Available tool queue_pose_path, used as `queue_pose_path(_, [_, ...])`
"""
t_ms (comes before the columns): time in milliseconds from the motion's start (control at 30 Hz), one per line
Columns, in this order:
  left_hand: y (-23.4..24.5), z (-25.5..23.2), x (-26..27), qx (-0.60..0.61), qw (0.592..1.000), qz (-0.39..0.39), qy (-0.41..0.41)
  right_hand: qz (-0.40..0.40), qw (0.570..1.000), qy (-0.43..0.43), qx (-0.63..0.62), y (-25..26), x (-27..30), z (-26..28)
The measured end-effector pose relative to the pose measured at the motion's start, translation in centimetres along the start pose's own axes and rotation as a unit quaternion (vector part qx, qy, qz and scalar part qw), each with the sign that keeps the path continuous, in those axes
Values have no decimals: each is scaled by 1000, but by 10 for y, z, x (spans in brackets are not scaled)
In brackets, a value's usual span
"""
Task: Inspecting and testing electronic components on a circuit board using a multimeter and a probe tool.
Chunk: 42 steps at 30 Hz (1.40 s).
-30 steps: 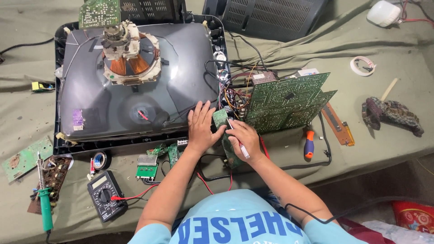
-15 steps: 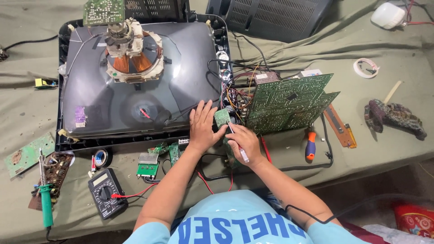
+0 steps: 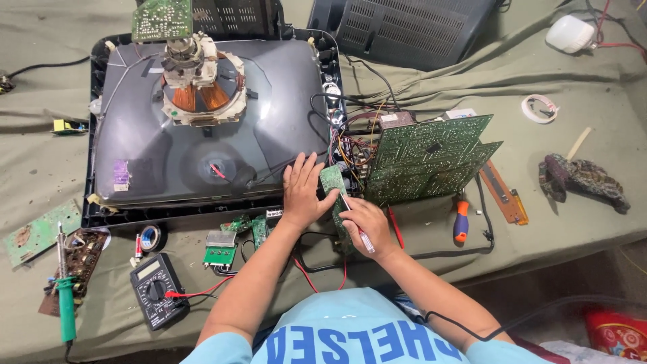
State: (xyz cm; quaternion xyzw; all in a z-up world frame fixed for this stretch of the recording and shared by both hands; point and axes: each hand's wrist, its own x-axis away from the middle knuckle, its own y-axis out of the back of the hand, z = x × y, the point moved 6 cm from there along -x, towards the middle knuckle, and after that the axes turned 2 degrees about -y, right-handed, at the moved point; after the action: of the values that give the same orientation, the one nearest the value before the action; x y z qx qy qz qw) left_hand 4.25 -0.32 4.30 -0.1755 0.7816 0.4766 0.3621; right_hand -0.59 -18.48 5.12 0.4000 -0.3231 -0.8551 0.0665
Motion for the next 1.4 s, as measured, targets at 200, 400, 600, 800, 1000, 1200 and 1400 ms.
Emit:
queue_pose_path(200, [-1,2,1,7,1000,6,1,11,1000,-5,6,1,8,0])
queue_pose_path(400, [-4,4,3,13,1000,6,1,-5,1000,-4,11,4,16,5])
queue_pose_path(600, [-1,0,0,-1,1000,5,-9,-4,1000,5,12,7,32,5])
queue_pose_path(800, [8,-25,2,-20,998,56,19,-15,1000,13,-6,13,39,7])
queue_pose_path(1000, [21,-70,56,25,997,56,-39,-23,999,15,-19,11,42,3])
queue_pose_path(1200, [16,-85,93,-4,993,111,-46,-34,999,0,-34,6,45,4])
queue_pose_path(1400, [-9,-77,109,83,972,206,77,-4,999,19,-38,16,33,23])
